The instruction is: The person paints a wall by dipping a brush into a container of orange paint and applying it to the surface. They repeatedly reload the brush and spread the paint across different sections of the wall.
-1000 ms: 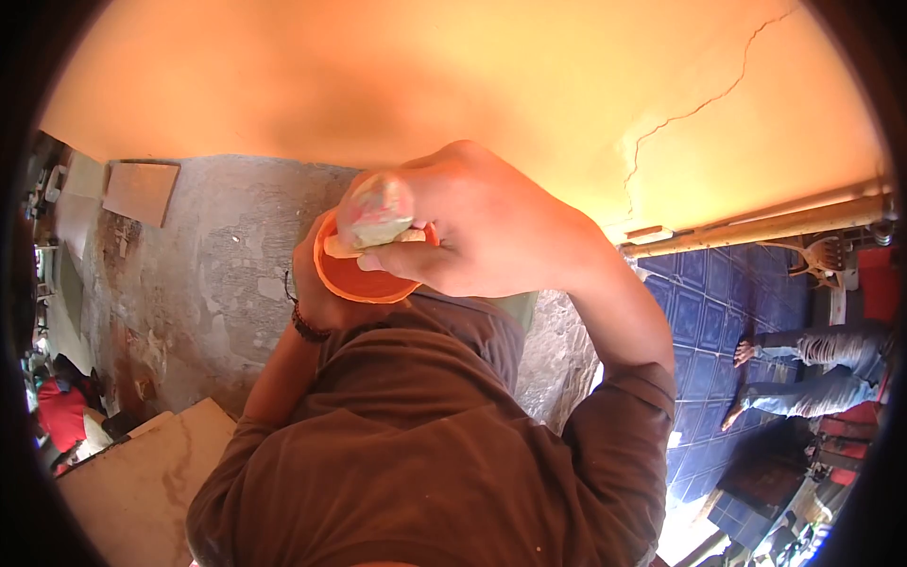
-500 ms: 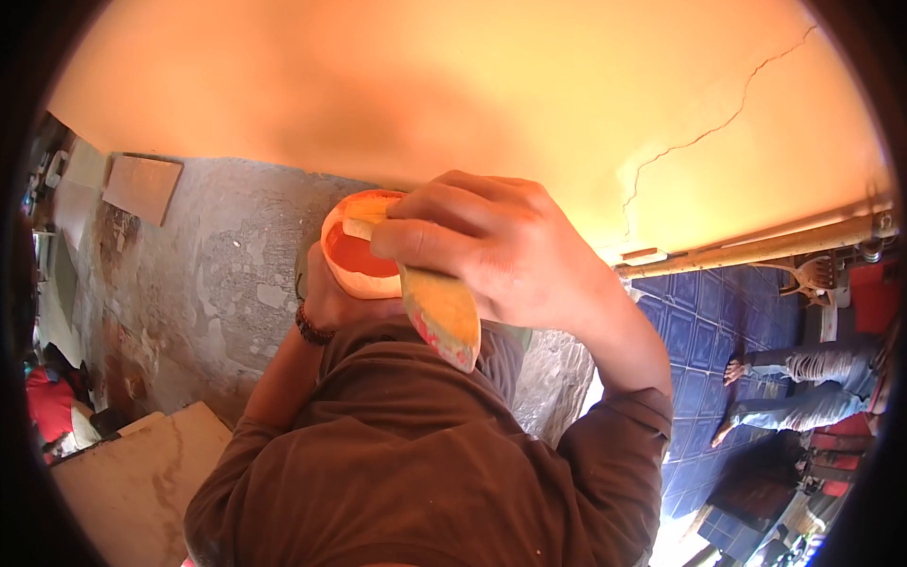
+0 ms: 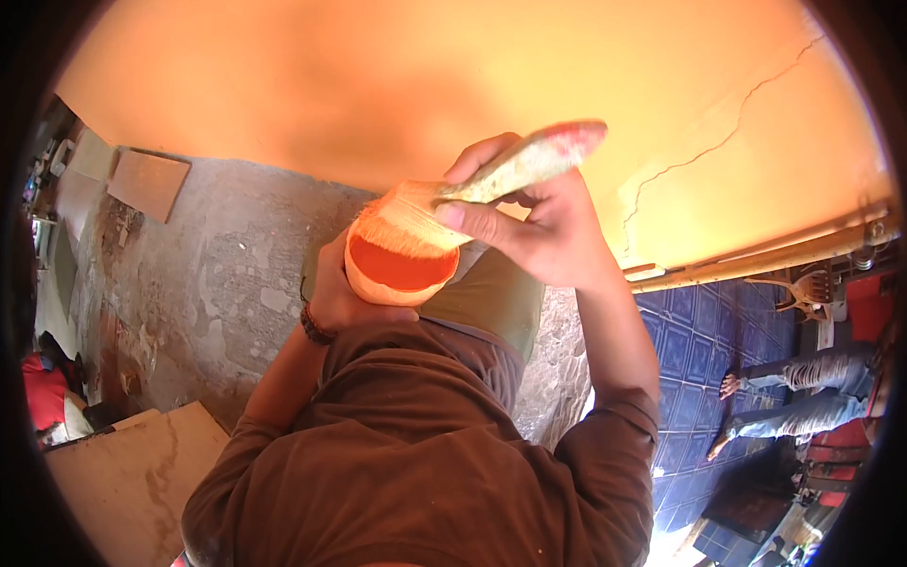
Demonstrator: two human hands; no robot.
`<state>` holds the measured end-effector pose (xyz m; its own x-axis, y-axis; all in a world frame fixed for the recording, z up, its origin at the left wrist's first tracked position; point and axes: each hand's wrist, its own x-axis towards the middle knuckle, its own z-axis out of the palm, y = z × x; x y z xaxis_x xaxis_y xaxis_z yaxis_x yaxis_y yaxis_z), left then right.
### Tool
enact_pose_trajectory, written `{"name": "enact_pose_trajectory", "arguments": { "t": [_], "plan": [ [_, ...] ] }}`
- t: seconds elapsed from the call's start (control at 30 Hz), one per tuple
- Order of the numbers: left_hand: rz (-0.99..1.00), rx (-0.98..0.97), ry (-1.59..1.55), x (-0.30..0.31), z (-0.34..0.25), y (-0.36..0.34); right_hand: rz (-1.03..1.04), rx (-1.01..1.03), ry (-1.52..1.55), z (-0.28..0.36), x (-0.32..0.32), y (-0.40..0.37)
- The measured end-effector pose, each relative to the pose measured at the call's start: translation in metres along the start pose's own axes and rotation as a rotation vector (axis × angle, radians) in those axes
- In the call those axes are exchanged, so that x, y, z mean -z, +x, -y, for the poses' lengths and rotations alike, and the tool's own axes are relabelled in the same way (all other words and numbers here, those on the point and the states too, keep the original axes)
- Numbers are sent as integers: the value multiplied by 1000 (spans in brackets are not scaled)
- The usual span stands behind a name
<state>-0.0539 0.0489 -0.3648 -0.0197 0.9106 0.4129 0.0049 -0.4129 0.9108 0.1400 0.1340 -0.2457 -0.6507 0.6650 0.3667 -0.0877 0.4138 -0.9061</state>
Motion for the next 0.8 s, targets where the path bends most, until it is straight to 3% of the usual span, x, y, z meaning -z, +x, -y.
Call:
{"name": "enact_pose_trajectory", "arguments": {
  "t": [0.2, 0.27, 0.5, 0.53, 0.67, 0.7, 0.73, 0.8],
  "plan": [
    [10, 11, 1, 0, 7, -3, -100, -245, 280, -27, 3, -4],
    [10, 7, -9, -1, 11, -3, -277, -373, 602, -33, -1, -9],
    [38, 112, 28, -4, 13, -2, -446, -379, 1115, -68, -11, -33],
    [55, 35, 102, -3, 13, -2, -479, -376, 1186, -69, -9, -33],
    [126, 128, -4, -4, 27, -5, -517, -247, 1228, -83, 20, -42],
    [95, 175, -122, -10, 21, -5, -689, -219, 1216, -69, 26, -39],
    [94, 177, -176, -12, 18, -5, -695, -178, 1201, -57, 38, -37],
    [99, 168, -113, -13, 11, -4, -707, 15, 818, -35, 71, -36]
  ]
}}
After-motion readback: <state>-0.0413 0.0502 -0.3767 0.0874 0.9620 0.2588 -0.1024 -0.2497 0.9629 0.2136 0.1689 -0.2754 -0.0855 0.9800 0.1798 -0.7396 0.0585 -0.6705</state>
